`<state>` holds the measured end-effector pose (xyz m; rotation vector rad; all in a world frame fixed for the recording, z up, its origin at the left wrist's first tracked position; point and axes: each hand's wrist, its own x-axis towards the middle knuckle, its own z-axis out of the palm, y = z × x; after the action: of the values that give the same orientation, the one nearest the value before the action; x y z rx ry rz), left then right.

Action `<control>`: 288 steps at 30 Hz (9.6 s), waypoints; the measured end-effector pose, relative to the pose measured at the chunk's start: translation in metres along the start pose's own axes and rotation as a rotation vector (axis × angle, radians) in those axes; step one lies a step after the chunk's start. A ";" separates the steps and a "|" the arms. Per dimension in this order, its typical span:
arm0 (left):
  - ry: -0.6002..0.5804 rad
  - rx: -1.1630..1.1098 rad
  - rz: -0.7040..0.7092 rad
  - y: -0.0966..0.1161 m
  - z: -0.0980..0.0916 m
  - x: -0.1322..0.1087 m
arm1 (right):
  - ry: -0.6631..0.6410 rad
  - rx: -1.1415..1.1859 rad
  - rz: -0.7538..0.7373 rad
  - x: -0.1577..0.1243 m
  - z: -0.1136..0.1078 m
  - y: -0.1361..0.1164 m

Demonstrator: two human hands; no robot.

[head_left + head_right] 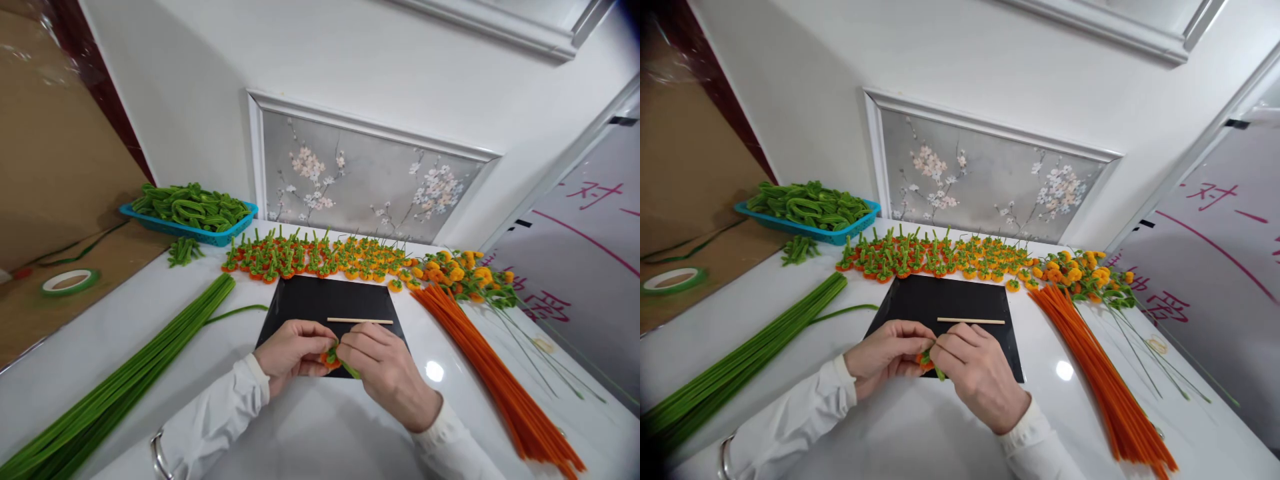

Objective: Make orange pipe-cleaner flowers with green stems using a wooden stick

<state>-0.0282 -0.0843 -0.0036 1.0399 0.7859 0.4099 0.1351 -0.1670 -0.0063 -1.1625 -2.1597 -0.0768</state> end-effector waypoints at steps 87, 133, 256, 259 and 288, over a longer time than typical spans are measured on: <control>-0.251 -0.019 0.280 0.003 0.003 -0.006 | 0.216 0.448 0.213 0.000 -0.009 0.010; -0.101 0.163 0.521 -0.007 0.003 0.003 | 0.175 1.065 0.758 0.007 0.037 -0.003; 0.124 0.006 0.489 -0.005 0.007 -0.001 | 0.323 0.364 0.498 0.004 0.012 -0.004; 0.148 0.111 0.549 -0.004 0.008 -0.003 | 0.326 0.348 0.487 0.004 0.012 -0.004; 0.223 0.764 0.854 0.001 0.000 -0.007 | 0.282 0.287 0.463 0.003 0.017 -0.007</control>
<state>-0.0328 -0.0880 0.0000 2.0809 0.6686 1.0071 0.1196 -0.1627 -0.0158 -1.3562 -1.5568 0.2507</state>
